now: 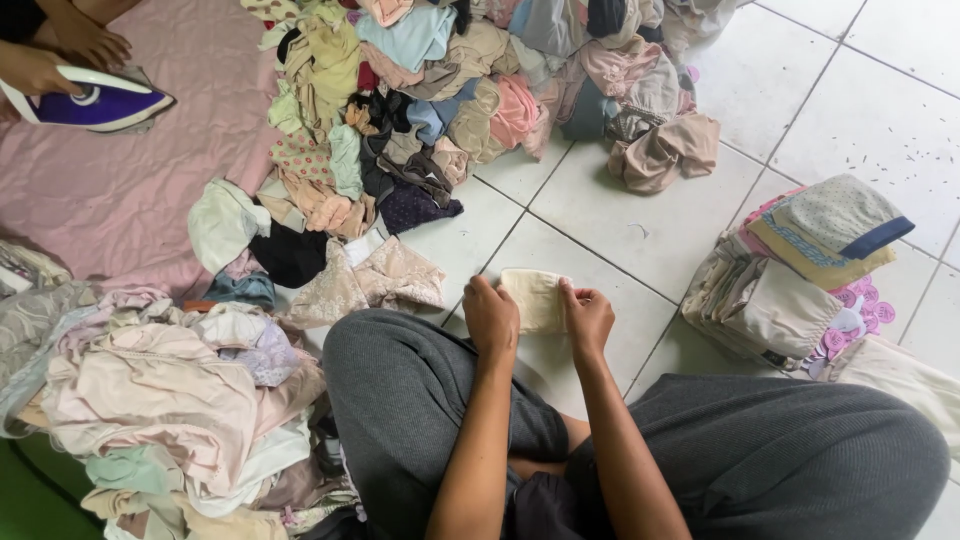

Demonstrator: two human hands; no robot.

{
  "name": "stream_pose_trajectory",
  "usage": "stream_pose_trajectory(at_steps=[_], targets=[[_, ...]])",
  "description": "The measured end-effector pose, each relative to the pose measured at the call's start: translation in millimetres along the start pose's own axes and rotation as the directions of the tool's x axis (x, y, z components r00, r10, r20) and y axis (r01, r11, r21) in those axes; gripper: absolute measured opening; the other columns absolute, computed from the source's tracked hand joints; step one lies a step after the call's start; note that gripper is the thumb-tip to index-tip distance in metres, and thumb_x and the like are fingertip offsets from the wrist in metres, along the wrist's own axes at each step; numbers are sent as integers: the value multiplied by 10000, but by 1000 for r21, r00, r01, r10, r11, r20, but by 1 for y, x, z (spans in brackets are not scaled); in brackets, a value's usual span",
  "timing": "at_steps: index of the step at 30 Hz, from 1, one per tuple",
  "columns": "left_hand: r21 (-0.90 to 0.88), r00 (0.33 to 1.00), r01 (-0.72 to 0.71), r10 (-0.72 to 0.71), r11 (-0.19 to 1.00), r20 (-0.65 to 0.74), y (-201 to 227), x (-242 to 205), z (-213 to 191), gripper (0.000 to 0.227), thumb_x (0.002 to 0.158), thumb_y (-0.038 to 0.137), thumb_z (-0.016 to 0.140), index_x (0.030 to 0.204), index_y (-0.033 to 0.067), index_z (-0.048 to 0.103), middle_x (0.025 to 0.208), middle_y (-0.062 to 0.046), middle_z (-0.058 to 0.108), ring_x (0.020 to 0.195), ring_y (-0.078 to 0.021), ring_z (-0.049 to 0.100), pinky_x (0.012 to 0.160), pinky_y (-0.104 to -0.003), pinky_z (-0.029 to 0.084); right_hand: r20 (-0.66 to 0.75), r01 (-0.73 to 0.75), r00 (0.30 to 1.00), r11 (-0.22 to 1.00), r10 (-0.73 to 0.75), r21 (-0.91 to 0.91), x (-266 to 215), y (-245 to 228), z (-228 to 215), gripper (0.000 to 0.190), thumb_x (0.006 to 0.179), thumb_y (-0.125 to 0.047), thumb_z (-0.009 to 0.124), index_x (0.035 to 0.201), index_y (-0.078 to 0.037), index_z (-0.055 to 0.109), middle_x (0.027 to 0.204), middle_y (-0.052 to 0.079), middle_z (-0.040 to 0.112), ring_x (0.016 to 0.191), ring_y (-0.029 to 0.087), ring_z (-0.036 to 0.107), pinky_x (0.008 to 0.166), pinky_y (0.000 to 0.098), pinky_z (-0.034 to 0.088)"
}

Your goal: Folding small laundry items like underwear or cloths and stacking them on the floor.

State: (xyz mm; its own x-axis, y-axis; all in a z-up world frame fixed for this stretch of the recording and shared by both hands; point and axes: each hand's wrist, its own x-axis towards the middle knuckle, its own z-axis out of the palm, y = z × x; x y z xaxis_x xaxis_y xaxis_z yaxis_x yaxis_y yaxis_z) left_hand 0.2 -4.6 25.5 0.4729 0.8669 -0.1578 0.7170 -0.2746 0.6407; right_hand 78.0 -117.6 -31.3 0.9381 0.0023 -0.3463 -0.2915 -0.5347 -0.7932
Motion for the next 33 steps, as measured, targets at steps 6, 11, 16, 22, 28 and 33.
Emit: stream_pose_trajectory(at_steps=[6, 11, 16, 22, 28, 33], targets=[[-421, 811, -517, 584, 745, 36, 14, -41, 36, 411, 929, -35, 424, 1320, -94, 533, 1318, -338, 550, 1253, -486, 521, 1092, -489, 402, -56, 17, 998, 987, -26, -160, -22, -6, 11, 301, 989, -424, 593, 986, -156, 728, 815, 81, 729, 886, 359, 700, 803, 495, 540], [-307, 885, -461, 457, 833, -88, -15, -15, 66, 474, 874, -51, 510, 1343, -124, 499, 1372, -394, 474, 1294, -515, 464, 1117, -527, 375, -102, 59, 991, 976, -82, -210, -21, 3, 15, 285, 1002, -430, 571, 987, -173, 695, 804, 83, 722, 882, 360, 706, 787, 513, 544], [-268, 988, -58, 18, 962, -153, -38, 34, 58, 264, 907, 62, 507, 1132, 44, 643, 1096, -163, 670, 1061, -353, 656, 965, -451, 507, -106, 99, 986, 967, -127, -234, -16, 13, 21, 278, 1007, -441, 557, 996, -193, 682, 817, 63, 736, 869, 362, 714, 772, 519, 549], [-71, 950, 277, -262, 958, 170, -54, 85, 70, 304, 797, 496, 686, 905, 225, 771, 788, -39, 738, 818, -308, 744, 649, -436, 579, -103, 126, 983, 965, -153, -232, -18, 11, 19, 277, 1013, -422, 552, 1005, -174, 676, 824, 74, 741, 861, 373, 715, 764, 525, 548], [-51, 917, 300, -273, 953, 292, -44, 98, 57, 365, 739, 394, 766, 973, 114, 787, 828, -147, 745, 836, -373, 742, 664, -495, 593, -114, 142, 978, 962, -172, -232, -16, 15, 20, 267, 1015, -408, 561, 1000, -168, 678, 809, 90, 739, 828, 382, 718, 741, 529, 553], [-82, 910, 349, -317, 933, 269, -58, 119, 76, 295, 662, 177, 739, 908, 17, 765, 704, -157, 709, 715, -369, 738, 579, -455, 573, -121, 159, 974, 960, -190, -232, -19, 11, 20, 260, 1022, -392, 570, 996, -158, 681, 797, 96, 739, 808, 376, 721, 719, 523, 556]])
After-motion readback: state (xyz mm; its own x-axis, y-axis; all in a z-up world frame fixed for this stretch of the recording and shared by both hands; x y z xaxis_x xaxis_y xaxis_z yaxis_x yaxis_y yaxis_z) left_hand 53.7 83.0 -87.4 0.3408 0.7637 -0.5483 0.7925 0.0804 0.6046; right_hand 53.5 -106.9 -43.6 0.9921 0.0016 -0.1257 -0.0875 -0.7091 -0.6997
